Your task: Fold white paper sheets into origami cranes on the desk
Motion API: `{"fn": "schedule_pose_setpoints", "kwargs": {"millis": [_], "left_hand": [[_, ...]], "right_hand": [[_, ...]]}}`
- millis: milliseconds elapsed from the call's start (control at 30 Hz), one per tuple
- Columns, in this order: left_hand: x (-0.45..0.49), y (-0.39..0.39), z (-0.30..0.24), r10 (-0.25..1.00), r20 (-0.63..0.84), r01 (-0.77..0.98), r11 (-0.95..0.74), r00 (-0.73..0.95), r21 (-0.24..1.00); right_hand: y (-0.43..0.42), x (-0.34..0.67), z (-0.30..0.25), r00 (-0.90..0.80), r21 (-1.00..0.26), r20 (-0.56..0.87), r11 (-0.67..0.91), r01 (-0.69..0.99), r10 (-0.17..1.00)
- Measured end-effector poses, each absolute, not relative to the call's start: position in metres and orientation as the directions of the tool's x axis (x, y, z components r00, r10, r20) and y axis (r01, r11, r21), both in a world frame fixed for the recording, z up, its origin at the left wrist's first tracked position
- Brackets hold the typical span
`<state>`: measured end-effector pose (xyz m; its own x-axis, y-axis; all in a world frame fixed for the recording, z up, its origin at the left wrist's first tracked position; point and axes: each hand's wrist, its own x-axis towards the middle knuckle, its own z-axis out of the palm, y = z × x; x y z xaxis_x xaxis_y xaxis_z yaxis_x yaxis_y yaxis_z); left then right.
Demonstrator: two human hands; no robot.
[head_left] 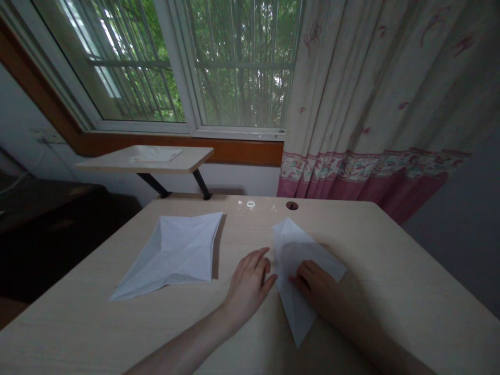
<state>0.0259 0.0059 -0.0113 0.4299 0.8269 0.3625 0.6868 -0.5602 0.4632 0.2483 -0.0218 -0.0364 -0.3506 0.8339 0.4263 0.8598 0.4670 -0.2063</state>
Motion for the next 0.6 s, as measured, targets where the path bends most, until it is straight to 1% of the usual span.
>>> {"fn": "schedule_pose_setpoints", "kwargs": {"millis": [167,267,467,600], "left_hand": [[0.0258,0.007,-0.012,0.832,0.363,0.683,-0.553,0.419,0.477],[0.0257,0.0065,-0.01,0.836,0.361,0.686,-0.547,0.414,0.48],[0.0265,0.005,-0.0062,0.84,0.348,0.701,-0.54,0.417,0.466],[0.0269,0.0046,-0.0049,0.843,0.344,0.709,-0.535,0.413,0.459]], "right_hand": [[-0.0211,0.249,-0.0374,-0.366,-0.23,0.427,0.491,0.84,0.827],[-0.021,0.2488,-0.038,-0.344,-0.245,0.42,0.47,0.848,0.84],[-0.0207,0.2491,-0.038,-0.326,-0.234,0.412,0.444,0.865,0.851],[-0.0174,0.2491,-0.0379,-0.334,-0.21,0.438,0.456,0.865,0.835]]}}
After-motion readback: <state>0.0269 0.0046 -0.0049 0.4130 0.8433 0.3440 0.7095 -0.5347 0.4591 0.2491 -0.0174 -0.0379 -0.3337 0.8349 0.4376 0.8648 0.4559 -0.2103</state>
